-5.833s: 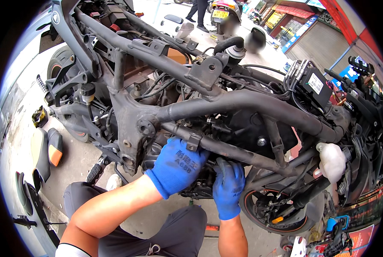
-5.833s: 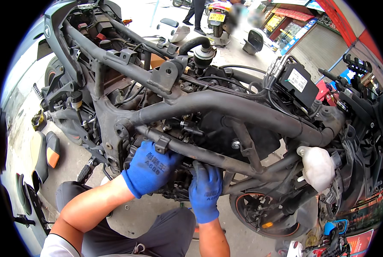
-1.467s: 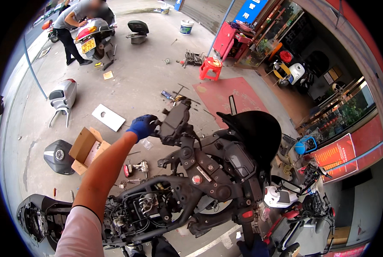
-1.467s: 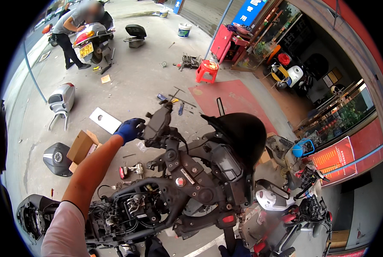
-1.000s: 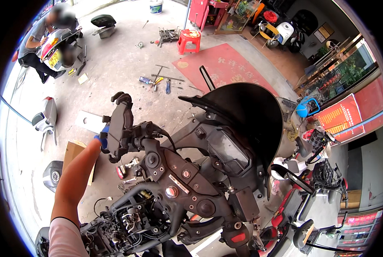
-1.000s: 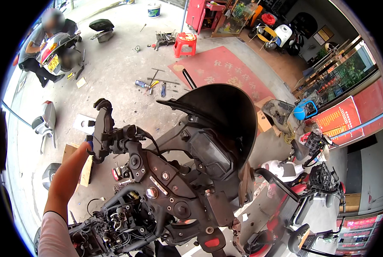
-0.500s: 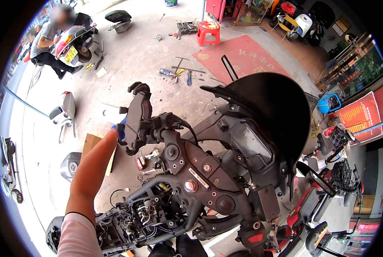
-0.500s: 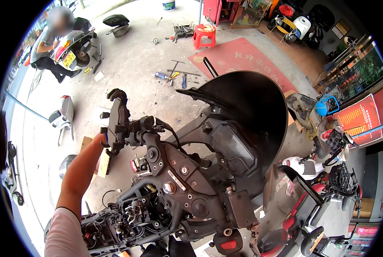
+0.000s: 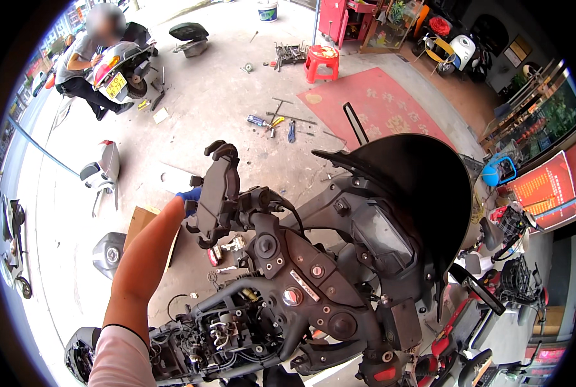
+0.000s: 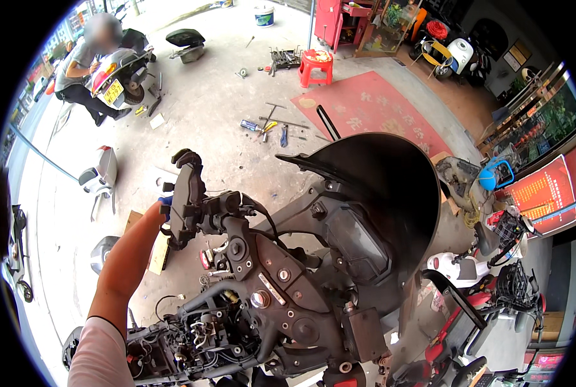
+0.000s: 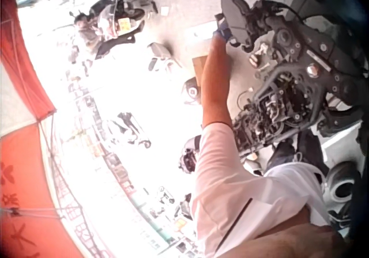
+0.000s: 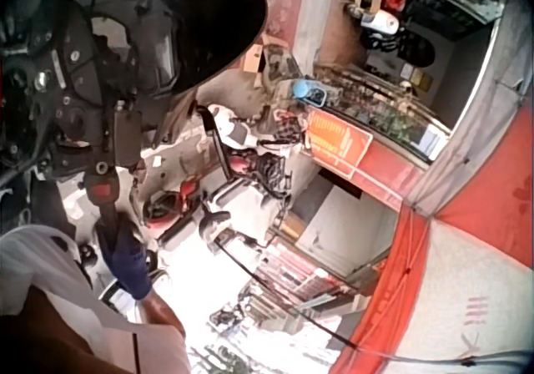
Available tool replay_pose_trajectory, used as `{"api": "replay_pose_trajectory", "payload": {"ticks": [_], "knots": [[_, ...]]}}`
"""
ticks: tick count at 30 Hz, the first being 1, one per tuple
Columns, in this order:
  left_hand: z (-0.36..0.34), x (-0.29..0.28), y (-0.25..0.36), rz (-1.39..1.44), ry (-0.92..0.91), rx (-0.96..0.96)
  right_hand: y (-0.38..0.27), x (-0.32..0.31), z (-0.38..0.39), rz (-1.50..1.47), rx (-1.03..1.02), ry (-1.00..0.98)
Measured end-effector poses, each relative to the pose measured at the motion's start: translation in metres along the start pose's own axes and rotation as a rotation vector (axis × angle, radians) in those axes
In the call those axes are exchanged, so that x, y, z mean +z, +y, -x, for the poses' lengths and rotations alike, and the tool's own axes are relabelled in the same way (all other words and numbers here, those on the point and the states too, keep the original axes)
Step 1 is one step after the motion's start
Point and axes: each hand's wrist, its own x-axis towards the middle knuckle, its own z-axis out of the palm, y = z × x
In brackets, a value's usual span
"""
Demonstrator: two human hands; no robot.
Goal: The person disassembles a motorcycle, removing the engine and various body panels. They use a screwdriver to loosen bolts and detach components, placing parts on the ground. The person then reassembles sections of the frame and engine, securing them with tools.
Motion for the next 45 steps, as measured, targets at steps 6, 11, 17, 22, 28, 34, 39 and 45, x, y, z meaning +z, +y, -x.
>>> {"api": "replay_pose_trajectory", "payload": {"ticks": [6, 11, 17, 22, 28, 34, 39, 45], "knots": [[-0.012, -0.014, -0.009, 0.01, 0.041, -0.076, 0.014, 0.008, 0.005, 0.029, -0.081, 0.033], [0.005, 0.001, -0.006, -0.047, 0.067, -0.021, 0.012, 0.004, 0.003, 0.079, -0.063, -0.003], [0.04, 0.026, 0.002, -0.448, 0.245, 0.23, 0.01, 0.003, 0.003, 0.009, -0.006, -0.06], [0.064, 0.069, 0.037, -0.928, 0.588, 0.552, 0.003, 0.007, -0.001, -0.014, 0.1, -0.062], [0.099, 0.111, 0.05, -1.085, 0.926, 0.973, -0.005, 0.012, 0.012, -0.11, 0.151, 0.051], [0.247, 0.182, -0.015, -0.338, 0.855, 0.871, 0.033, 0.022, -0.012, -0.56, 0.148, -0.067], [0.345, 0.258, -0.129, -0.583, 0.642, 0.836, 0.104, 0.13, 0.023, -1.465, 0.058, 0.187], [0.406, 0.299, -0.177, -0.902, 0.661, 1.102, 0.122, 0.425, 0.001, -1.209, 0.539, -0.414]]}}
